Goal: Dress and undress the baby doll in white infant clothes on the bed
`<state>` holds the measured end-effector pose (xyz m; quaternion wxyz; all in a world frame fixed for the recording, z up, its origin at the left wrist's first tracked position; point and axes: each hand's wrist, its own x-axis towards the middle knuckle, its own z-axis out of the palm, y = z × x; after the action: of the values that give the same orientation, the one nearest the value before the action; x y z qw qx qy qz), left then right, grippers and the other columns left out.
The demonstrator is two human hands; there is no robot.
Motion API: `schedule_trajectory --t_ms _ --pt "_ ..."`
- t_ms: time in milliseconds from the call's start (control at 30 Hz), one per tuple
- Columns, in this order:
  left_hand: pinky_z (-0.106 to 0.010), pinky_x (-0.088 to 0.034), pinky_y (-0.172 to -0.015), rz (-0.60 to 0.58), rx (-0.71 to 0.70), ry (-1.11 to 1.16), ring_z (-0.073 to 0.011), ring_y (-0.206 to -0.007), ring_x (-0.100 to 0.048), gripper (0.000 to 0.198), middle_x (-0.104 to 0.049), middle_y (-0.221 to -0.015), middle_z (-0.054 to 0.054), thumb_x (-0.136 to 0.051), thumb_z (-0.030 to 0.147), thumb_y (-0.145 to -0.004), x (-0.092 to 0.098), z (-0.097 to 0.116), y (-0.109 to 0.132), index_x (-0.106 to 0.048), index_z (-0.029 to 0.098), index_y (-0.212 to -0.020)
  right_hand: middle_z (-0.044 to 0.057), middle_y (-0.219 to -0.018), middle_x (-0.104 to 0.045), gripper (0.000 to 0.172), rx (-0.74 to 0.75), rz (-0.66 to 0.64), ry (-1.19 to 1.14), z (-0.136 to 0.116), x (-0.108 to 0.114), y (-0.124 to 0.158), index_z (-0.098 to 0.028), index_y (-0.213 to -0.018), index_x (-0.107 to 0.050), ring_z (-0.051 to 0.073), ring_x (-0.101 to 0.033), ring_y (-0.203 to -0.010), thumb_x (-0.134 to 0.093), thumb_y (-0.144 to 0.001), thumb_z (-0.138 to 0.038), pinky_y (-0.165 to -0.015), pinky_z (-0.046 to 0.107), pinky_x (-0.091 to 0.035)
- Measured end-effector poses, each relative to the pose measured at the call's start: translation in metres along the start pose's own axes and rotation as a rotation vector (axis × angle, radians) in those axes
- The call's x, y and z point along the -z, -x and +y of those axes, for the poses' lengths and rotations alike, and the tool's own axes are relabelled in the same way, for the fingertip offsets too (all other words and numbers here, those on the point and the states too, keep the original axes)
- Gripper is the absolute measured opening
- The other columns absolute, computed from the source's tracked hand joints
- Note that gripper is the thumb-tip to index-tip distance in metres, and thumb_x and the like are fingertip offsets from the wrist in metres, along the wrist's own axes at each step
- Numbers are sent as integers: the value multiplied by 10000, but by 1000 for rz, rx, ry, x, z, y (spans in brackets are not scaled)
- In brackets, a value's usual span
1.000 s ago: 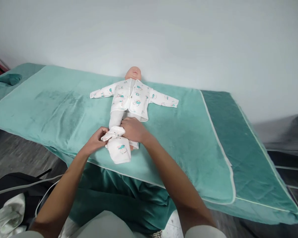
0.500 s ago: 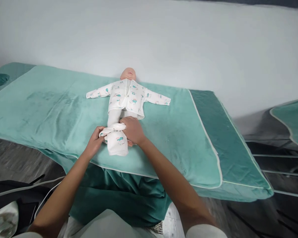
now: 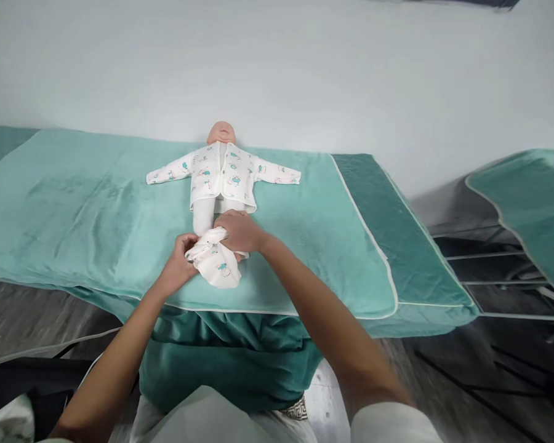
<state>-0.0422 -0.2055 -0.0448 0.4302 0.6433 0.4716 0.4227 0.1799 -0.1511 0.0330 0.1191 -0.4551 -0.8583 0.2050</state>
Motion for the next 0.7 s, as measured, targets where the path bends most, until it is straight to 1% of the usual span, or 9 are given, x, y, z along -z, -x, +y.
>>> schedule_trajectory --t_ms 100,200,267,367,433,500,567,633,700 --pt "-334 -490 -962 -13 -61 1 -188 -1040 -629 555 -632 -1197 -62 -804 284 -750 2 -4 -8 -487 234 -1203 107 -1189 -721 244 16 -50 51 -1 4 -1 -193 -1039 -678 312 -572 -1248 -666 -826 -310 -1021 425 -356" --pt "-298 -475 -883 -15 -82 -27 -164 -958 -622 453 -647 -1107 -34 -754 269 -779 5 -1 -14 -470 231 -1131 106 -1125 -735 171 -3 -37 136 -3 1 -4 -191 -976 -677 311 -594 -1205 -649 -859 -313 -994 417 -357" --pt "-285 -449 -818 -4 -67 -90 -159 -889 -602 381 -648 -1022 -14 -732 259 -784 6 2 -16 -477 229 -1065 106 -1075 -742 138 -16 -7 186 -4 -4 -6 -190 -937 -677 306 -613 -1163 -624 -889 -308 -974 415 -358" --pt "-277 -401 -758 42 -33 -168 -155 -813 -554 284 -629 -905 10 -706 240 -782 5 3 -15 -500 224 -977 111 -1036 -744 137 -40 55 211 -6 -11 -8 -190 -910 -676 303 -631 -1123 -605 -910 -307 -952 412 -359" --pt "-268 -377 -730 76 -11 -129 -146 -779 -522 243 -600 -850 26 -695 233 -777 4 2 -15 -502 221 -925 108 -1027 -743 129 -67 110 194 -8 -16 -7 -192 -895 -669 299 -635 -1113 -584 -915 -288 -954 414 -357" --pt "-257 -363 -704 88 9 -13 -132 -748 -489 222 -558 -812 39 -683 222 -757 4 1 -14 -495 218 -875 97 -1015 -744 105 -104 170 156 -9 -20 -5 -196 -891 -656 287 -637 -1096 -569 -901 -254 -961 413 -357" --pt "-248 -355 -683 54 28 107 -121 -724 -460 206 -517 -788 48 -673 214 -737 5 1 -14 -495 213 -841 87 -1007 -744 88 -150 227 100 -9 -24 -4 -200 -912 -646 273 -641 -1065 -579 -861 -224 -961 407 -366" --pt "-241 -349 -674 -12 45 160 -115 -715 -442 203 -494 -778 50 -681 210 -719 10 3 -13 -510 206 -828 80 -1031 -747 156 -178 275 30 -8 -28 -2 -205 -955 -641 265 -644 -1056 -590 -808 -193 -967 402 -375" --pt "-237 -348 -677 -70 59 170 -113 -719 -442 213 -492 -780 51 -710 221 -725 17 6 -12 -543 200 -856 77 -1065 -752 226 -192 322 -34 -5 -31 -1 -212 -987 -640 268 -645 -1068 -583 -773 -169 -981 404 -382"
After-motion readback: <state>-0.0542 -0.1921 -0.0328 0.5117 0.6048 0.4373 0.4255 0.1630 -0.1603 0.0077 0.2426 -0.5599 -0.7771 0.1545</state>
